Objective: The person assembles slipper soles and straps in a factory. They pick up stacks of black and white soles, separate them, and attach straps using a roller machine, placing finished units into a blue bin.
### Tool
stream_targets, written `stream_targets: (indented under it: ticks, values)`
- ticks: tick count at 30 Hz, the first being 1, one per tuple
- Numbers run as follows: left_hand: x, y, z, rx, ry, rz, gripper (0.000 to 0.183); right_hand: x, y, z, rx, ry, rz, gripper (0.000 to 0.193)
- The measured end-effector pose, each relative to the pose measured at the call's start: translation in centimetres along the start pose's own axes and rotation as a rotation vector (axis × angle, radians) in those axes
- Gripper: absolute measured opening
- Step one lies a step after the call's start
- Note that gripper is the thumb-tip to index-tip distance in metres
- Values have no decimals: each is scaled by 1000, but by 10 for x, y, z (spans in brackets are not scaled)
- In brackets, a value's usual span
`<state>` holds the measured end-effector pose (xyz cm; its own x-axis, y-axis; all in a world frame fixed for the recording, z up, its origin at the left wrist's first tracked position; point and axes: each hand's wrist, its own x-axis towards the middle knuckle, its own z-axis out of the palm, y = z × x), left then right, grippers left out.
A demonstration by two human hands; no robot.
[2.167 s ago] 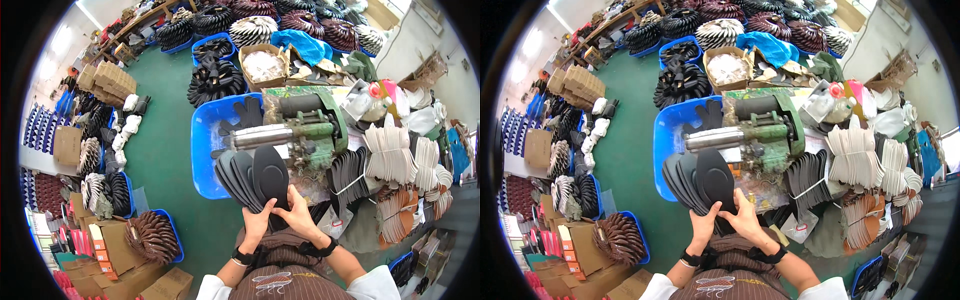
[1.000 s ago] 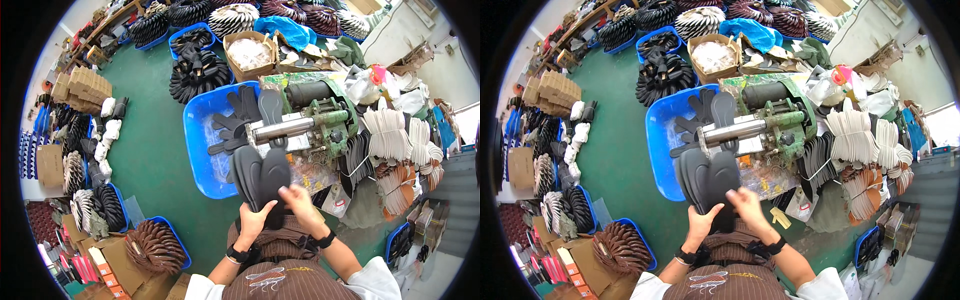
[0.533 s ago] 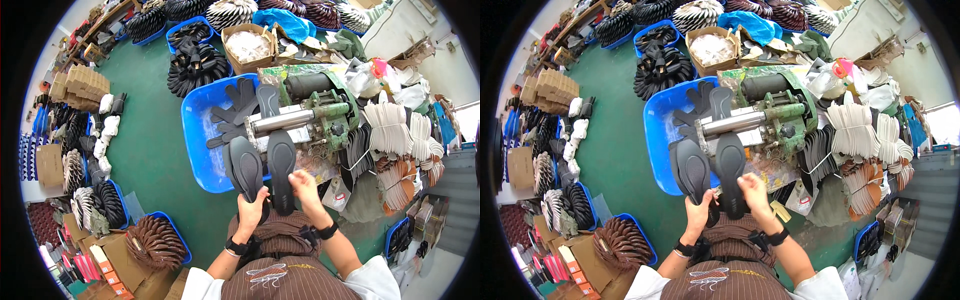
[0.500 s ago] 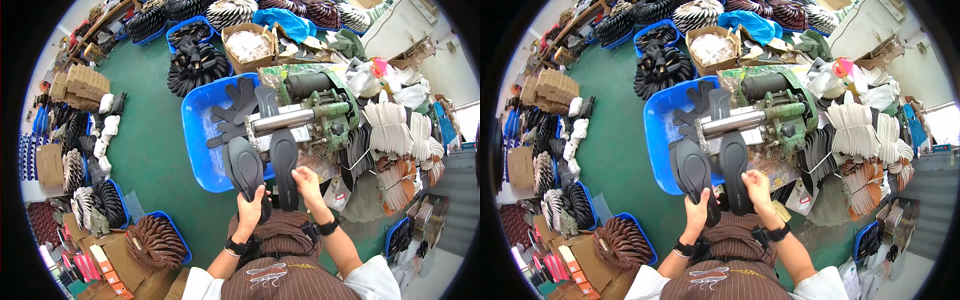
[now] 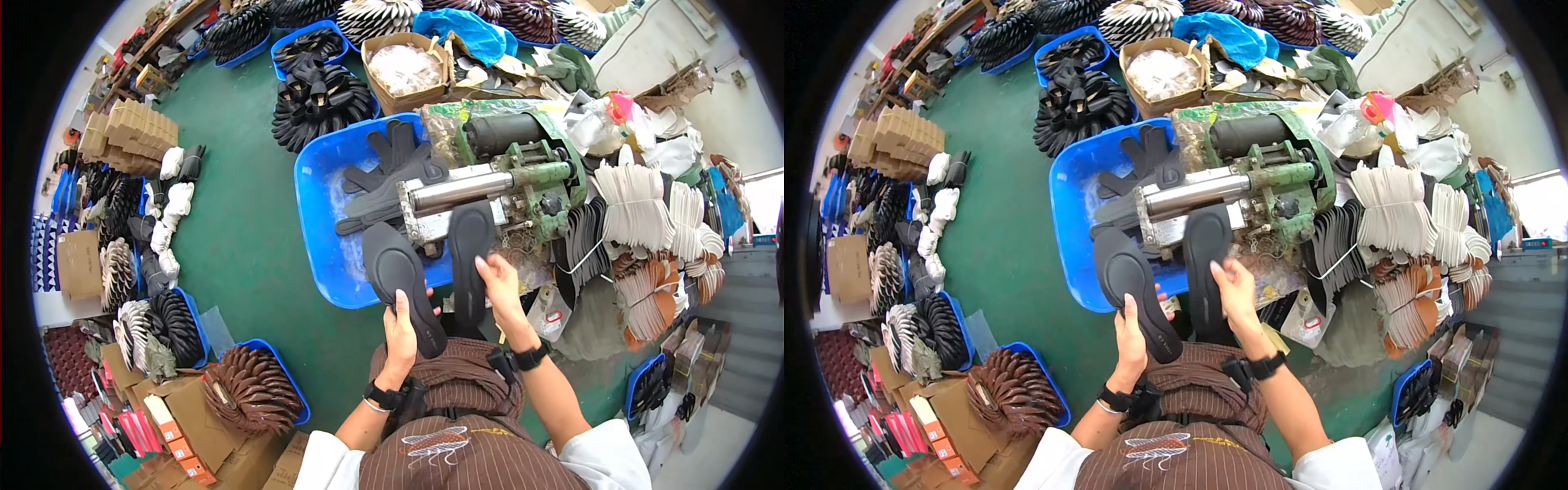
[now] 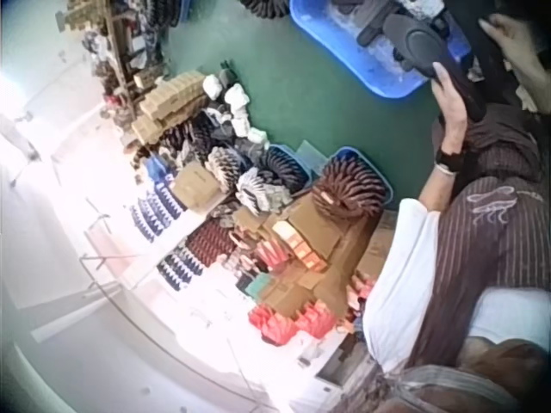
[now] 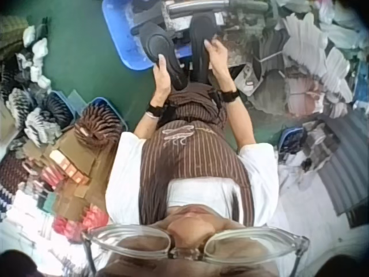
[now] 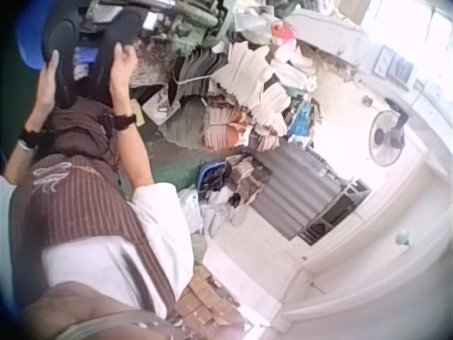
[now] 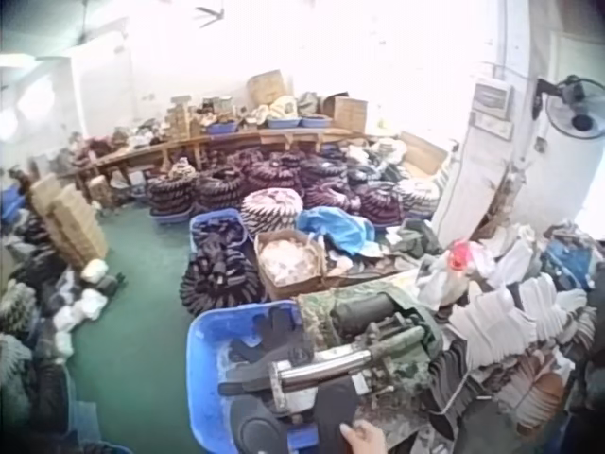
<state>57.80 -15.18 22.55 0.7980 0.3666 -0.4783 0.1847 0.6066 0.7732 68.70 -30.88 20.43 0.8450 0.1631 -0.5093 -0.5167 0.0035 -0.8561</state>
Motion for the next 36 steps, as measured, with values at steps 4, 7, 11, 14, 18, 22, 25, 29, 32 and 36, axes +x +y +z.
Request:
stream_targets:
  ticks: [4,7,11,14,18,22,25,29,32,36]
  values:
    - [4,-13,-3,57,-53,-5,48,0,-2,24,-62,-255,-3,21]
    - [5,-13,-2,154,-165,-23,52,-51,-18,45,130,-477,-29,26]
    - [15,-16,-3,392,-251,151,62,-36,1,12,142,-261,14,20]
    - [18,-16,-8,409,-181,184,66,-6,2,-2,87,-192,84,16]
    - [22,8,-40,442,132,38,71,31,12,3,-11,-290,-12,20]
    - [17,35,-102,411,411,101,76,46,16,7,-54,-388,170,26]
    - [4,46,-150,377,594,37,72,74,62,3,-238,-410,268,30]
    - [10,28,-211,404,654,-143,68,130,148,-1,-726,-259,82,33]
    - [20,9,-243,465,610,-258,62,160,172,17,-973,-75,-82,42]
    - [29,-34,-301,619,443,-363,58,208,181,61,-935,237,-204,54]
